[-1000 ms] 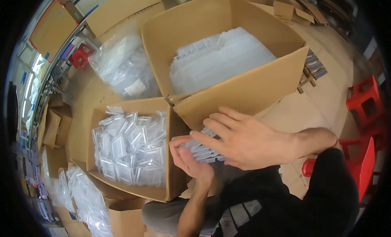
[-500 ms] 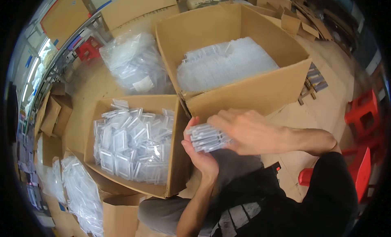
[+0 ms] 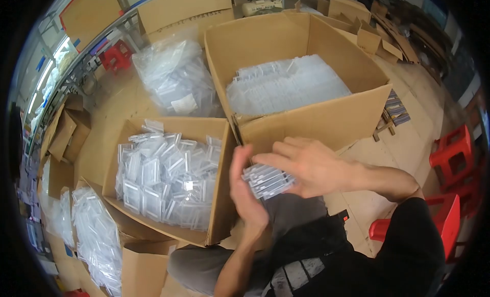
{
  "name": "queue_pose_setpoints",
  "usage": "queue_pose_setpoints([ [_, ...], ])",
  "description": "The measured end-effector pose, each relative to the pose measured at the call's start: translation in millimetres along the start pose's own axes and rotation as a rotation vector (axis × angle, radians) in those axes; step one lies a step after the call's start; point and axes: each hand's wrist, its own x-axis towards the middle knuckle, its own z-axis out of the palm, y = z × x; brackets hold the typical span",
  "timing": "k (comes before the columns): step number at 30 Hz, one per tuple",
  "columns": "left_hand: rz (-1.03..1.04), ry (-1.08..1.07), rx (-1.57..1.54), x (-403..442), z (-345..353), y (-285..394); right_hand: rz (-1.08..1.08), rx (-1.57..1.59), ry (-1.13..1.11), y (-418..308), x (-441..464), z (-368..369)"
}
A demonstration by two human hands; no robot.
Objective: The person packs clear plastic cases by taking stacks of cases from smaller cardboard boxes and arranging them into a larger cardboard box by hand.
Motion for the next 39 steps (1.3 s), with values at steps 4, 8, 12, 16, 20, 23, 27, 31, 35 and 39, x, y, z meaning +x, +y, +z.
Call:
queue_pose_setpoints([
  [4, -0.11, -0.014, -0.156, -3, 11, 3, -0.086, -0.111, 0.11, -5, 3, 7],
  [8, -0.128, -0.003, -0.207, 1, 9, 5, -0.114, -0.257, 0.138, -11, 4, 6],
  [12, -0.123, -0.047, -0.164, -4, 6, 8, -0.1, -0.407, 0.025, -17, 13, -8],
  [16, -0.175, -0.059, -0.191, 1, 9, 26, -0.09, -0.351, -0.087, -15, 17, -4],
  [20, -0.116, -0.02, -0.271, -4, 2, 8, -0.113, -0.282, -0.076, -12, 17, -15],
  [23, -0.23, 0.072, -0.332, -2, -10, 11, 0.216, 0.177, 0.027, -18, 4, -35],
  [27, -0.352, 0.222, -0.577, 9, 10, 41, 0.181, 0.443, 0.113, -22, 2, 7],
  [31, -0.391, 0.246, -0.695, 21, -4, 56, 0.114, 0.323, 0.215, -41, 9, 5],
  [35, -0.471, 0.121, -0.927, 15, -25, 53, 0.279, 0.766, 0.181, -35, 16, -1],
  [39, -0.546, -0.137, -0.812, -16, -41, 19, 0.382, 1.307, 0.051, -32, 21, 22],
])
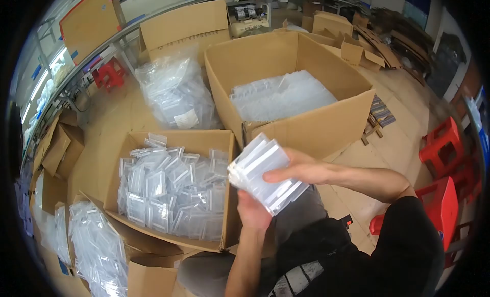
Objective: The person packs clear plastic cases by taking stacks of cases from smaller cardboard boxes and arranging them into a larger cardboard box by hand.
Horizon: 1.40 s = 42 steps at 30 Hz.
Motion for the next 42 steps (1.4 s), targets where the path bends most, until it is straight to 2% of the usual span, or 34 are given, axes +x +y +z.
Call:
queue_pose_setpoints([
  [4, -0.045, -0.026, -0.103, -9, -6, 4, -0.031, -0.093, -0.022, 7, 5, 25],
  [6, -0.046, -0.026, -0.132, -9, -6, 11, -0.131, -0.999, 0.227, 1, 2, 33],
  [7, -0.051, -0.054, -0.146, -10, -5, 13, -0.13, -1.0, 0.225, -7, 0, 37],
  [9, -0.057, -0.082, -0.163, -13, -5, 13, -0.248, -0.99, 0.361, -22, -1, 42],
  [10, -0.094, -0.033, -0.236, -15, -6, 10, -0.418, -1.039, 0.336, -18, 3, 38],
  [11, -0.131, 0.017, -0.31, -17, -8, 9, -0.417, -1.041, 0.334, -17, 4, 37],
  [13, -0.143, 0.026, -0.327, -18, -12, 8, -0.413, -1.197, 0.159, -17, 5, 35],
  [20, -0.214, 0.052, -0.414, -25, -22, 4, -0.397, -1.255, 0.058, -38, 20, 31],
  [22, -0.24, 0.06, -0.44, -27, -24, 2, -0.033, -0.947, -0.047, -47, 25, 28],
  [24, -0.249, 0.062, -0.462, -26, -26, -2, 0.059, -0.573, -0.191, -50, 25, 8],
  [25, -0.252, 0.097, -0.48, -25, -27, -4, 0.139, -0.526, -0.146, -74, 15, 10],
  [27, -0.272, 0.033, -0.511, -24, -26, 0, -0.14, -0.496, 0.111, -101, -2, 21],
  [28, -0.295, -0.033, -0.53, -24, -26, 3, -0.422, -0.763, 0.253, -101, -7, 23],
  [30, -0.301, -0.073, -0.578, -24, -27, 4, -0.809, -1.281, 0.252, -84, -5, 31],
  [31, -0.304, -0.11, -0.617, -23, -27, 5, -0.832, -1.485, 0.156, -68, -8, 33],
  [33, -0.297, -0.045, -0.552, -22, -22, 5, -0.782, -1.372, -0.12, -43, -3, 42],
  [35, -0.297, 0.053, -0.495, -21, -20, 9, -0.743, -1.392, -0.153, -25, -2, 41],
  [37, -0.283, 0.046, -0.481, -21, -25, 10, -0.614, -1.231, -0.203, -21, -5, 39],
  [40, -0.287, 0.068, -0.448, -19, -23, 12, -0.527, -1.276, -0.213, -33, -12, 45],
  [42, -0.279, 0.014, -0.535, -20, -27, 9, -0.495, -1.276, -0.219, -29, -13, 40],
])
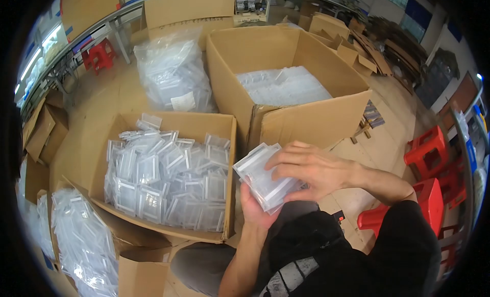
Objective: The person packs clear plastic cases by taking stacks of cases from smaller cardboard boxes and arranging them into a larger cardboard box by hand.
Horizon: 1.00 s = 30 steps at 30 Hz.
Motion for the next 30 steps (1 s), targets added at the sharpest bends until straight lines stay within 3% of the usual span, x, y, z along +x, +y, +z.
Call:
queue_pose_setpoints([
  [2, 0.02, 0.072, 0.116, -1, 1, -1, 0.018, 0.011, -0.021, 7, -3, 7],
  [4, 0.045, 0.146, 0.231, -3, 3, 0, 0.028, 0.147, 0.12, 12, -6, 16],
  [6, 0.083, 0.166, 0.55, -6, 5, 8, 0.086, 0.168, 0.118, 10, -5, 16],
  [9, 0.027, 0.152, 0.598, -9, 13, 22, 0.164, 0.217, 0.116, 17, -5, 18],
  [10, 0.015, 0.159, 0.483, -8, 10, 23, 0.178, 0.236, 0.102, 19, -5, 19],
  [14, 0.059, 0.21, 0.525, -6, -2, 13, 0.177, 0.1, 0.151, 27, -12, 34],
  [16, 0.09, 0.141, 0.454, -3, -7, 9, 0.192, 0.566, 0.219, 32, -12, 51],
  [17, 0.087, 0.147, 0.457, -3, -9, 8, 0.193, 0.573, 0.221, 34, -14, 52],
  [20, 0.063, 0.104, 0.378, -6, -17, 5, 0.194, 0.397, 0.18, 28, -6, 37],
  [22, 0.037, 0.014, 0.11, -4, -18, -5, 0.072, 0.086, 0.127, 29, 1, 25],
  [26, 0.037, 0.113, 0.076, 4, -8, -15, 0.04, 0.07, 0.157, 29, 11, 12],
  [30, 0.044, -0.053, 0.033, 2, -17, -2, 0.197, 0.036, 0.17, 1, 3, -8],
])
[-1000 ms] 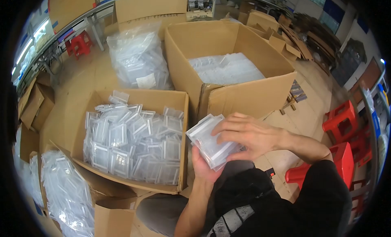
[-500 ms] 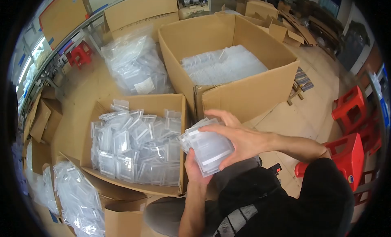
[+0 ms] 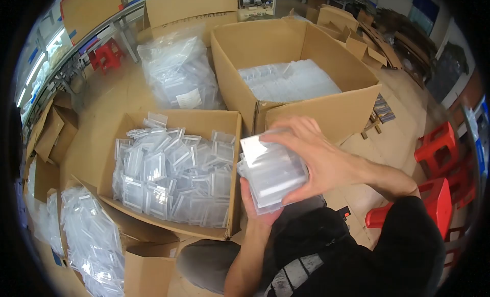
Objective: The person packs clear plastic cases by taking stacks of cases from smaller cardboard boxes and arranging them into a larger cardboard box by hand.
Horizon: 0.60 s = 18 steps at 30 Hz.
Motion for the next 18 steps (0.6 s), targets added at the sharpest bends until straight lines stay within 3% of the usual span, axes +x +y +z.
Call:
queue_pose_setpoints([
  [5, -0.047, 0.085, 0.293, -1, 3, 12, 0.046, -0.02, -0.073, 2, -8, 12],
  [11, -0.202, 0.128, 0.375, 0, 10, 27, 0.011, 0.137, -0.217, 25, -1, 10],
  [13, -0.207, 0.156, 0.378, -1, 15, 32, 0.086, 0.248, -0.31, 25, 5, 8],
  [17, -0.209, 0.206, 0.36, -1, 13, 34, 0.082, 0.29, -0.293, 28, 5, 13],
  [18, -0.214, 0.203, 0.367, -1, 13, 34, 0.193, 0.326, -0.301, 33, 4, 18],
])
